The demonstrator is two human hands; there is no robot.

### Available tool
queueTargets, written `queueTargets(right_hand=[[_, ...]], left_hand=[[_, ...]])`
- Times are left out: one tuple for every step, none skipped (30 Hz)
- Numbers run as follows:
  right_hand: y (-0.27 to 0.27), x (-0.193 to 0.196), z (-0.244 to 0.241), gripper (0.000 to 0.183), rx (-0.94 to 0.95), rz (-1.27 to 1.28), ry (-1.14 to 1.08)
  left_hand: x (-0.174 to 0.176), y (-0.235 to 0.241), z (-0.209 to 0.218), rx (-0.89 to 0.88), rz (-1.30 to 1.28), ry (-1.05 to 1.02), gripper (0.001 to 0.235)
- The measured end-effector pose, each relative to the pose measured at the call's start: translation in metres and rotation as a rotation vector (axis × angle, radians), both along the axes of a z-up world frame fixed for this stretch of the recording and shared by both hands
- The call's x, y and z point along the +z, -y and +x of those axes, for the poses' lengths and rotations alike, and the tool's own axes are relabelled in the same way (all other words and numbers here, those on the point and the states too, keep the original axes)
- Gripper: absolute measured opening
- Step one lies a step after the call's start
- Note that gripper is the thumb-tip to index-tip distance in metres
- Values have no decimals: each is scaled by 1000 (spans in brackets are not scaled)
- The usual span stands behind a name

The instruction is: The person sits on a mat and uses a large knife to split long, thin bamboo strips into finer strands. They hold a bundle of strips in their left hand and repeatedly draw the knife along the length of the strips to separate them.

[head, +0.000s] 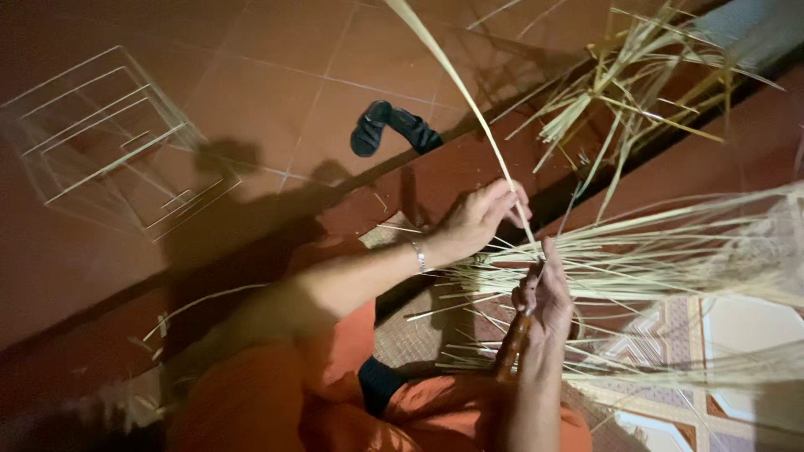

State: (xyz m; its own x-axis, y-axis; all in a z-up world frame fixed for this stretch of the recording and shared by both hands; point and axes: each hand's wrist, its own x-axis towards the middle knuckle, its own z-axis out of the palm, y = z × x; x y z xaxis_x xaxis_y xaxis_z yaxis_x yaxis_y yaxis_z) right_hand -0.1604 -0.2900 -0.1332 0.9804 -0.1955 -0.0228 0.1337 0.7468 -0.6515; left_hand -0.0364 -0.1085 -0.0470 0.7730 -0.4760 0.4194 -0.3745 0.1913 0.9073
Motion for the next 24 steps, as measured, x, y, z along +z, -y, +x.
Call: queueTargets(right_hand=[[4,0,1,53,-20,-11,-16],[8,-2,1,55,-50,-23,-32],[14,-3,1,57,-81,-35,-49],[21,-6,-1,57,-88,-17,-42],[29,-9,-4,58,-95,1,-35],[35,-13,-8,59,-104,18,-27],[40,-17,-12,59,-157,-15,-39],[43,-20,-15,59,-213,-44,-50],[48,-21,-19,58,-268,-73,-62],[51,-21,-25,59,-270,-19,3],[53,-21,-29,59,-273,34,69],[53,-21,-37,60,-279,87,133],[53,-19,-44,58,-242,168,230],[53,-16,-49,56,-204,246,327],[52,-12,-54,54,-166,320,428],[51,-6,-56,56,-169,349,448],[51,0,-59,57,-172,379,470],[49,6,-59,59,-167,410,496],[46,13,-60,58,-175,392,495],[44,21,-59,58,-178,375,496],[40,29,-58,57,-181,357,496],[36,36,-58,58,-225,261,334],[31,42,-57,60,-267,167,171],[25,49,-54,61,-299,75,7]], left_hand=[[3,-3,0,16,76,57,19],[6,-6,1,22,148,116,16],[8,-10,4,15,191,236,15],[9,-14,7,3,232,359,13],[9,-16,8,-8,269,484,12],[8,-19,7,-13,320,549,12],[8,-22,6,-16,368,615,12],[9,-23,7,-21,418,685,13],[10,-23,10,-58,442,632,12],[10,-23,10,-97,471,575,12],[10,-22,11,-135,500,520,12],[9,-22,11,-132,512,516,13],[8,-22,11,-130,524,513,14],[9,-20,12,-127,536,507,15],[10,-19,12,-159,497,472,16],[12,-19,13,-187,458,438,18],[13,-18,13,-216,421,402,19],[15,-18,14,-213,481,325,18],[16,-18,14,-210,543,249,18],[17,-17,14,-202,607,175,18],[17,-17,15,-196,594,200,17],[14,-18,14,-184,582,221,17],[12,-19,14,-172,570,242,17],[9,-20,15,-161,597,240,16]])
